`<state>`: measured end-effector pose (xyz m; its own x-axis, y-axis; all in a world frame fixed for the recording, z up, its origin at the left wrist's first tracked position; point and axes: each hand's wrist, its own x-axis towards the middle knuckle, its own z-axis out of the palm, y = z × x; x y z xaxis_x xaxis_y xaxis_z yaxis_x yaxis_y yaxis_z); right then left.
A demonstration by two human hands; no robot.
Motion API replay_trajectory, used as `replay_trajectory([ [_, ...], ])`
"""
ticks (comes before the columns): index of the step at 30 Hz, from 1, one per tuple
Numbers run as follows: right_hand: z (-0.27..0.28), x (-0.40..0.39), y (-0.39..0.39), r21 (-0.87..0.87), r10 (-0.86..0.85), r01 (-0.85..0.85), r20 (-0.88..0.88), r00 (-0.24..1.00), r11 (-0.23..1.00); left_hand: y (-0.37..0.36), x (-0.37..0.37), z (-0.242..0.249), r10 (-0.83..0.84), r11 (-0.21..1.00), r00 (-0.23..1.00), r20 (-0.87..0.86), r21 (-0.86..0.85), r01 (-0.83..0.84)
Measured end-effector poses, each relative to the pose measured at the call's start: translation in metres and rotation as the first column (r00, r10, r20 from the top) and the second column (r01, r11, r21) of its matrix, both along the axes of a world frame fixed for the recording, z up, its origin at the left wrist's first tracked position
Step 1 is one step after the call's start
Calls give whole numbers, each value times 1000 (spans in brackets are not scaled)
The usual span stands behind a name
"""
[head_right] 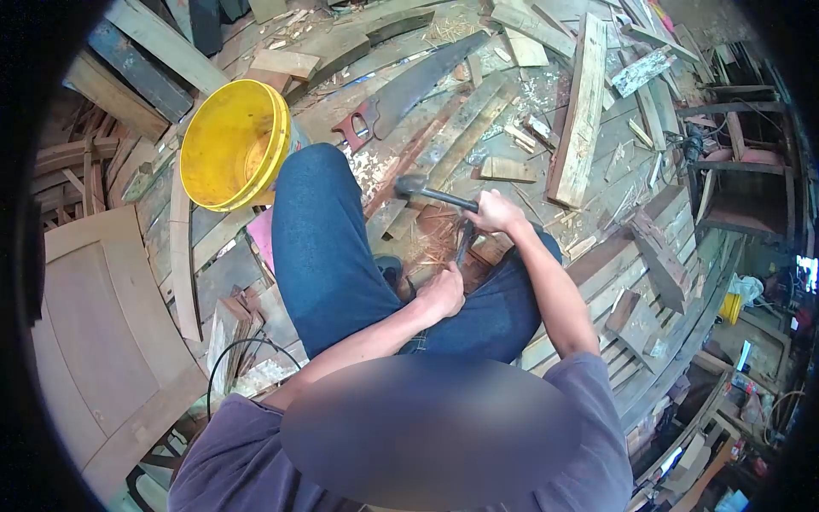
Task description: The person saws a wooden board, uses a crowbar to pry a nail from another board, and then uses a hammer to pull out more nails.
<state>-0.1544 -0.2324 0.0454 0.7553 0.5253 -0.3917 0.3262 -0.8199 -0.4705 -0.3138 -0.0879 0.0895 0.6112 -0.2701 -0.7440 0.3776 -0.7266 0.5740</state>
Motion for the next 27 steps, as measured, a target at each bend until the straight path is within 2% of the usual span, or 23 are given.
replay_trajectory([
  [1,5,2,-2,-9,-41,40,-61,997,999,0,-1,-1,6,1000,1000,-5,-6,-6],
  [4,19,14,-5,-53,-93,91,-42,995,994,-1,-1,-4,25,999,1000,-16,-27,-25],
  [5,16,15,-8,46,-109,111,-33,993,993,-1,-2,-4,27,999,1000,-13,-34,-28],
  [9,43,14,-2,237,-167,177,-63,984,955,1,1,2,44,998,999,-30,-33,-45],
  [12,41,8,-2,304,-85,120,-126,988,945,-1,0,-2,21,1000,1000,-3,-2,-21],
  [14,44,3,5,389,23,-16,-13,1000,921,-1,0,-4,20,1000,1000,11,2,-20],
  [15,18,2,-6,158,-2,-2,26,1000,987,-1,-1,-4,20,1000,1000,16,3,-20],
  [16,-9,3,-18,-80,-17,23,71,997,997,-2,-1,-3,28,1000,1000,11,3,-28],
  [19,8,8,-15,-130,34,-29,39,999,991,0,2,-1,26,1000,1000,-5,-7,-26],
  [22,33,11,-8,41,-39,40,-43,998,998,1,0,-1,15,1000,999,-30,-26,-16],
  [23,39,11,-7,48,-74,75,-36,997,996,0,1,-3,16,1000,999,-29,-23,-16],
  [27,44,8,-6,181,-65,87,-122,990,980,0,2,-2,13,1000,1000,-19,-15,-14],
])
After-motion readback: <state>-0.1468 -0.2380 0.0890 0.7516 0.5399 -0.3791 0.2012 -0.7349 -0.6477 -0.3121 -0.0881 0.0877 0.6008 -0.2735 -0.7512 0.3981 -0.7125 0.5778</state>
